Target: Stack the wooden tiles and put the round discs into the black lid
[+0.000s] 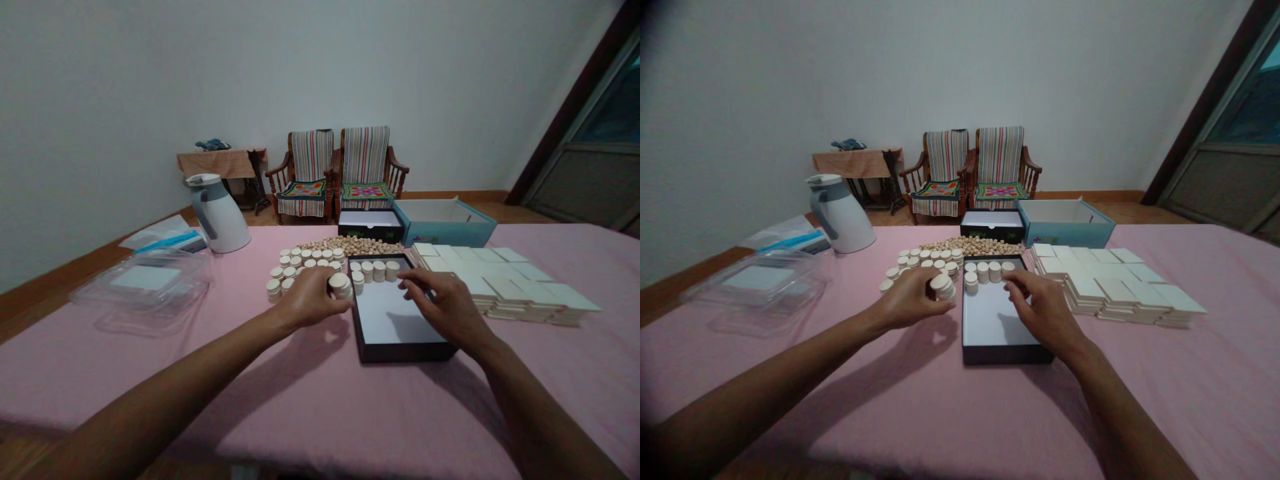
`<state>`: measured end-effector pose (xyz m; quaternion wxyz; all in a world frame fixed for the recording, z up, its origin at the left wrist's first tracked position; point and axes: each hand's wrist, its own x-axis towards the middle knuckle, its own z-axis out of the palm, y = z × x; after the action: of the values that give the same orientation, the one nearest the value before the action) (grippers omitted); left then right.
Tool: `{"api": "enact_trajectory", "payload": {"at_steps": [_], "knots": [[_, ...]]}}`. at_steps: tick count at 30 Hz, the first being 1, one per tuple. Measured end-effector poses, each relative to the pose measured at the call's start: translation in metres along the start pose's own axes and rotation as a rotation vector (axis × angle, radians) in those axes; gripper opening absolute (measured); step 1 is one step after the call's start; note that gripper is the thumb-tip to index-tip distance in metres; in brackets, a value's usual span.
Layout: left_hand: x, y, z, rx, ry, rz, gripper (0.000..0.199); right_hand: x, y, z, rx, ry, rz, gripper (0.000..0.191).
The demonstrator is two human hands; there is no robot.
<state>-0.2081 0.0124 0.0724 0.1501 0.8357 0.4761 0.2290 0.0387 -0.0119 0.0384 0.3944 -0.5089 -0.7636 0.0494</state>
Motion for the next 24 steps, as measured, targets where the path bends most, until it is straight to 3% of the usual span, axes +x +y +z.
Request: {"api": "enact_trajectory", "payload": {"at_steps": [4, 8, 16, 24], "knots": [[0.043, 0.04, 0.03, 0.053, -0.09, 0.025, 0.023, 0.001, 0.002, -0.017, 0.018, 0.083, 0.064, 0.021], [0.07, 0.055, 0.062, 0.087, -0.131, 0.02, 0.027, -0.002, 0.004, -0.029, 0.028, 0.129, 0.093, 0.02], [0.09, 0.046, 0.105, 0.239, -0.274, -0.049, 0.039, -0.002, 0.013, -0.025, 0.028, 0.086, 0.108, 0.019], [0.096, 0.039, 0.11, 0.286, -0.335, -0.058, 0.042, 0.001, 0.01, -0.018, -0.012, -0.002, 0.094, 0.021]]}}
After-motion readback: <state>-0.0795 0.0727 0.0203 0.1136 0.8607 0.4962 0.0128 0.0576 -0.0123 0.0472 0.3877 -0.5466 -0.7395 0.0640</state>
